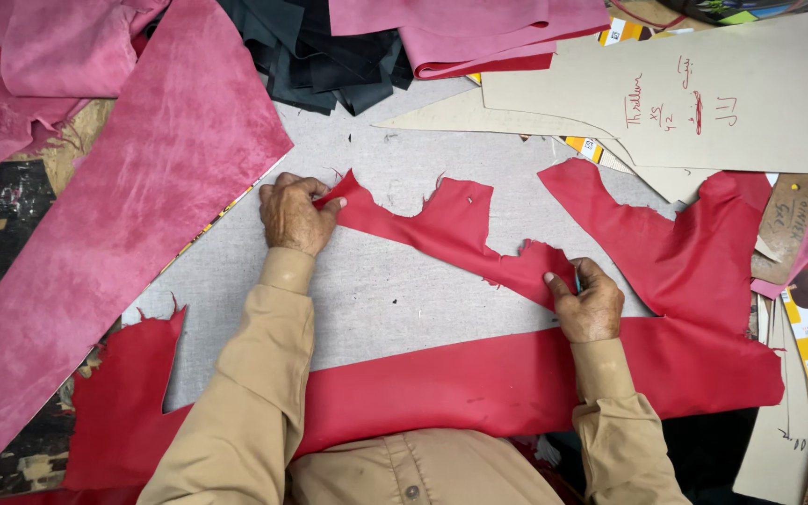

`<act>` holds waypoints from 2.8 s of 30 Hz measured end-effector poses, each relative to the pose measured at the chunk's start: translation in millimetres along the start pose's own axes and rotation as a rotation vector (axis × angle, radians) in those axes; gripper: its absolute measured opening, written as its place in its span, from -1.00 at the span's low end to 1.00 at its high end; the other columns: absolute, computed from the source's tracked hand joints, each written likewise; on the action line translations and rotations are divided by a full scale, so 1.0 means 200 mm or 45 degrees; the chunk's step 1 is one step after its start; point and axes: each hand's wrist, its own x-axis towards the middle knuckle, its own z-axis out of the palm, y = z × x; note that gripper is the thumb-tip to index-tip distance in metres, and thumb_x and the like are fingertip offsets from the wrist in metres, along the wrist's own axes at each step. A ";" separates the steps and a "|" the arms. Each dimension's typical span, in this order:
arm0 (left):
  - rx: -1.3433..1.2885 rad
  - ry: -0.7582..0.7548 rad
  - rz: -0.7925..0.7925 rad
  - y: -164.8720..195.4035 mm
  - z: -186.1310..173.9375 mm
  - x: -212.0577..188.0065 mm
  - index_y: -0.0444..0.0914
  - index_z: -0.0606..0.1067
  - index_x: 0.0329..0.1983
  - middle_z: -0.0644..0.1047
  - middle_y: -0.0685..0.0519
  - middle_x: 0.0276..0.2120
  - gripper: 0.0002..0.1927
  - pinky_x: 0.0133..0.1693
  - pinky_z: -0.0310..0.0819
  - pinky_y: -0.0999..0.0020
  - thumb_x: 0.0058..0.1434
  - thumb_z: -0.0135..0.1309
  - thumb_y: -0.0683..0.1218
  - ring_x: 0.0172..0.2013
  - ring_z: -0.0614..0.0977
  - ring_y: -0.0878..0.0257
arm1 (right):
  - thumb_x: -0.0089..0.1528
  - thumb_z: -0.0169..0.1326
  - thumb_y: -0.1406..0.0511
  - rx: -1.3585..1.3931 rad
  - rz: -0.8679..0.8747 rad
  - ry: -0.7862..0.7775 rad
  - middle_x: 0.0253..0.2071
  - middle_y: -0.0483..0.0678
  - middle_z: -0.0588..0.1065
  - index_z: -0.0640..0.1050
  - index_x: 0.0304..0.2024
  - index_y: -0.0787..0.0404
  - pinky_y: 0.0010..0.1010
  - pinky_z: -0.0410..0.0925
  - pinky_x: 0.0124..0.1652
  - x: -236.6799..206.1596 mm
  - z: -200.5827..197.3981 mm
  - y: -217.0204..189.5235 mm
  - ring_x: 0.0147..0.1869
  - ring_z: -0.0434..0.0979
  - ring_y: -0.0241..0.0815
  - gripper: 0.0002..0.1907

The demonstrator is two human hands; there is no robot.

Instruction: The person lays a paper pattern on a red leather hide and traces around its edge with a marker. They then reposition the hide, place a second printed pattern piece on it, and trace around that pattern as well.

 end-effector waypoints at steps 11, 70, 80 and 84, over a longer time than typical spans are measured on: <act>-1.695 -1.141 -0.293 0.24 0.21 -0.81 -0.30 0.48 0.22 0.56 0.08 0.08 -0.65 0.15 0.44 0.42 0.49 -0.16 -0.07 0.08 0.56 0.35 | 0.12 0.27 0.54 0.912 -0.516 -0.603 -0.11 -0.08 0.57 0.51 -0.08 0.28 -0.42 0.45 0.06 -0.38 0.03 -0.35 0.04 0.56 -0.29 -0.66; 0.542 -0.429 -0.526 -0.50 -0.94 -0.81 0.01 0.58 0.17 0.66 -0.23 -0.34 -0.67 -0.14 0.56 0.02 0.43 0.01 0.14 -0.24 0.69 -0.14 | 0.26 0.26 0.24 0.971 -0.573 -1.069 -0.24 0.01 0.60 0.45 0.34 0.38 -0.62 0.36 -0.22 -0.32 -0.18 -0.51 -0.22 0.48 -0.43 -0.36; -1.475 -1.269 0.220 -0.28 -0.68 -0.86 -0.41 0.58 0.00 0.65 -0.17 0.10 -0.43 0.12 0.49 0.18 0.31 0.11 0.21 0.15 0.63 0.08 | 0.24 0.12 0.46 1.183 -0.445 -0.780 0.14 0.18 0.53 0.31 0.34 0.48 -0.28 0.47 0.16 -0.81 0.43 -0.71 0.19 0.57 -0.09 -0.39; -1.850 -1.305 -0.430 -0.16 -0.33 -0.33 -0.19 0.34 0.27 0.50 -0.20 0.21 -0.12 -0.01 0.57 0.02 0.19 -0.26 0.54 0.06 0.62 0.06 | 0.25 -0.01 0.51 0.909 -0.757 -0.899 0.10 0.21 0.59 0.34 0.36 0.42 -0.31 0.45 0.16 -0.97 0.24 -0.70 0.21 0.63 -0.08 -0.42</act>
